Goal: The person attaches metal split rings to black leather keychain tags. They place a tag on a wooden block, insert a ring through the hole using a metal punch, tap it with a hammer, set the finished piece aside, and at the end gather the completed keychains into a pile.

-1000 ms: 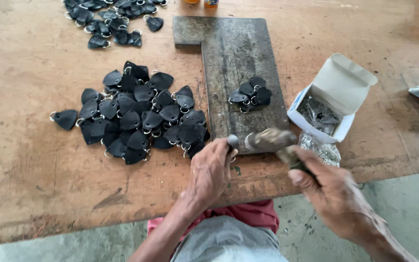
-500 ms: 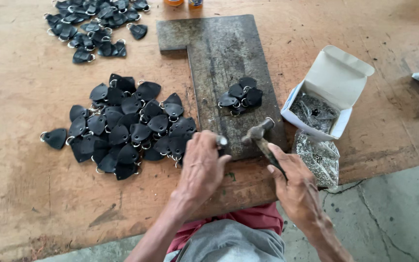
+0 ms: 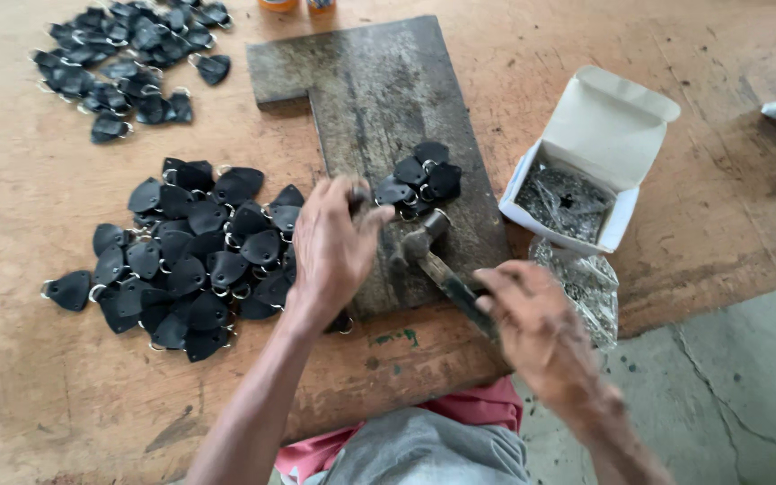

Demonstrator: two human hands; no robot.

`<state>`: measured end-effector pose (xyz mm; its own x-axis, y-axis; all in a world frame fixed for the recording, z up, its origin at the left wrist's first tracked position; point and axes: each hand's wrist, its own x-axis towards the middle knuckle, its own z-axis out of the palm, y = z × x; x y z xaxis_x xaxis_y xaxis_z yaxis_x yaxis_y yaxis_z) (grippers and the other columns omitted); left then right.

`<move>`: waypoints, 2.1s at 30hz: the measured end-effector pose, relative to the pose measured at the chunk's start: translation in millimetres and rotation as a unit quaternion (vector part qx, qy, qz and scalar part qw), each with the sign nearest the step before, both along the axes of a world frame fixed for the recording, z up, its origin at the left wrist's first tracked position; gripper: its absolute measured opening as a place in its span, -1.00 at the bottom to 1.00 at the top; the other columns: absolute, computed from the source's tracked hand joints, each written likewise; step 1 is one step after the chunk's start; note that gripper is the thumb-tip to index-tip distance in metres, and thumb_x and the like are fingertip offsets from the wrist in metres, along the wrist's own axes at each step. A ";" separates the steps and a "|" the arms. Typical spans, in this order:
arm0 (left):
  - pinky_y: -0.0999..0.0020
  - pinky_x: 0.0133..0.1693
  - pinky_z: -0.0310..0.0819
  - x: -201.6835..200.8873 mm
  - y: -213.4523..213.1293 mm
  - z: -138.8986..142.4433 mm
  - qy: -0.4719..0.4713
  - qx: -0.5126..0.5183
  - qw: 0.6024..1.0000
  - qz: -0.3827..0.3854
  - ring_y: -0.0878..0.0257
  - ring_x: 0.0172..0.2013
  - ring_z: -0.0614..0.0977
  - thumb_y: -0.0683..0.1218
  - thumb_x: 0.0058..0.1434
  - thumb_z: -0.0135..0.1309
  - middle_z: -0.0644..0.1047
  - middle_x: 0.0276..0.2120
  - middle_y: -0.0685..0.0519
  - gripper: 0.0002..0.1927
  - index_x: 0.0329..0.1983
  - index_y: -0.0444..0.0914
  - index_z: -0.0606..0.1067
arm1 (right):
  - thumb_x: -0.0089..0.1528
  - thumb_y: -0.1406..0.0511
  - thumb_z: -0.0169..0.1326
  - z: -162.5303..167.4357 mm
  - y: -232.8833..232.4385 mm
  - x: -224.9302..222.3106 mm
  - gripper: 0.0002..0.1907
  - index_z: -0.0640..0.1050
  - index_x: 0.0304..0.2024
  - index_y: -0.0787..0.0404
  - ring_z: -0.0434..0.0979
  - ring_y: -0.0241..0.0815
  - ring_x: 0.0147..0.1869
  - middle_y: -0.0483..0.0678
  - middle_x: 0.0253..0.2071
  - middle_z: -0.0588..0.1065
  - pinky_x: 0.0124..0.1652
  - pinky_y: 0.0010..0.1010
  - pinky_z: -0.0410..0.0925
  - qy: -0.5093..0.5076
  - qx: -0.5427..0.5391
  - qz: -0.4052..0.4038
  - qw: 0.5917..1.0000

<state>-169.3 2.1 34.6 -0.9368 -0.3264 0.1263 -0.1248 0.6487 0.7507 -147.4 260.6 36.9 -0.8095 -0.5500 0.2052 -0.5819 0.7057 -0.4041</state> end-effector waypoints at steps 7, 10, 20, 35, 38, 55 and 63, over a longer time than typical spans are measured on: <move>0.07 -0.18 0.44 -31.0 13.7 -20.7 0.002 -0.056 0.998 0.013 -0.09 -0.19 0.58 -0.03 -0.05 0.48 0.53 -0.23 -0.15 -0.54 -0.24 -0.36 0.51 | 0.19 0.37 0.19 21.0 80.0 -21.2 -0.86 0.67 -0.22 0.27 0.59 -0.06 -0.23 0.04 -0.29 0.58 -0.24 -0.27 0.49 -0.013 0.073 -0.101 0.992; 0.19 -0.24 0.49 -29.8 12.1 -25.6 -0.026 0.022 0.999 0.010 0.08 -0.31 0.61 -0.07 0.03 0.43 0.57 -0.36 -0.05 -0.64 -0.27 -0.34 0.51 | 0.21 0.35 0.19 7.2 94.1 -25.3 -0.89 0.68 -0.26 0.26 0.59 -0.10 -0.26 0.01 -0.30 0.58 -0.24 -0.29 0.50 -0.009 0.084 -0.080 0.993; 0.56 -0.49 0.30 2.0 20.2 -7.8 0.016 0.237 0.969 -0.076 0.48 -0.50 0.47 -0.16 0.14 0.31 0.52 -0.48 0.21 -0.83 -0.26 -0.22 0.54 | 0.18 0.25 0.21 -14.9 99.5 -37.0 -0.83 0.67 -0.29 0.23 0.61 -0.09 -0.25 -0.04 -0.26 0.60 -0.21 -0.27 0.50 -0.035 0.064 -0.095 0.993; 0.23 -0.31 0.51 -11.1 110.7 21.4 -0.057 0.182 0.952 -0.241 0.16 -0.39 0.63 -0.18 0.26 0.14 0.59 -0.40 -0.06 -0.76 -0.03 -0.31 0.44 | 0.22 0.36 0.09 -8.5 113.2 -48.0 -0.88 0.52 -0.25 0.32 0.58 0.01 -0.22 0.05 -0.27 0.52 -0.23 -0.19 0.46 -0.044 0.028 -0.059 0.997; 0.22 -0.37 0.47 -17.4 120.7 18.8 -0.123 0.180 0.942 -0.255 0.14 -0.46 0.66 -0.14 0.19 0.24 0.63 -0.45 -0.07 -0.72 -0.07 -0.31 0.47 | 0.31 0.36 0.07 -8.1 119.4 -49.0 -0.88 0.48 -0.20 0.33 0.59 -0.02 -0.23 0.06 -0.27 0.52 -0.25 -0.20 0.45 -0.112 -0.023 -0.091 0.989; 0.28 -0.29 0.58 -32.2 147.7 -24.4 0.152 0.098 0.911 -0.372 0.07 -0.25 0.72 -0.35 -0.12 0.21 0.65 -0.14 -0.10 -0.52 -0.04 -0.37 0.53 | 0.28 0.43 0.11 -16.0 139.0 -64.3 -0.94 0.50 -0.20 0.23 0.59 -0.33 -0.21 -0.10 -0.24 0.56 -0.25 -0.49 0.51 -0.196 -0.238 -0.081 0.948; 0.35 -0.37 0.53 -33.4 148.7 -25.8 0.153 0.107 0.906 -0.381 0.19 -0.39 0.67 -0.27 -0.06 0.24 0.66 -0.04 -0.10 -0.54 -0.01 -0.33 0.55 | 0.23 0.41 0.18 -5.2 113.4 -68.1 -0.88 0.49 -0.23 0.29 0.60 -0.16 -0.14 -0.02 -0.19 0.53 -0.17 -0.36 0.46 -0.193 -0.241 -0.041 0.950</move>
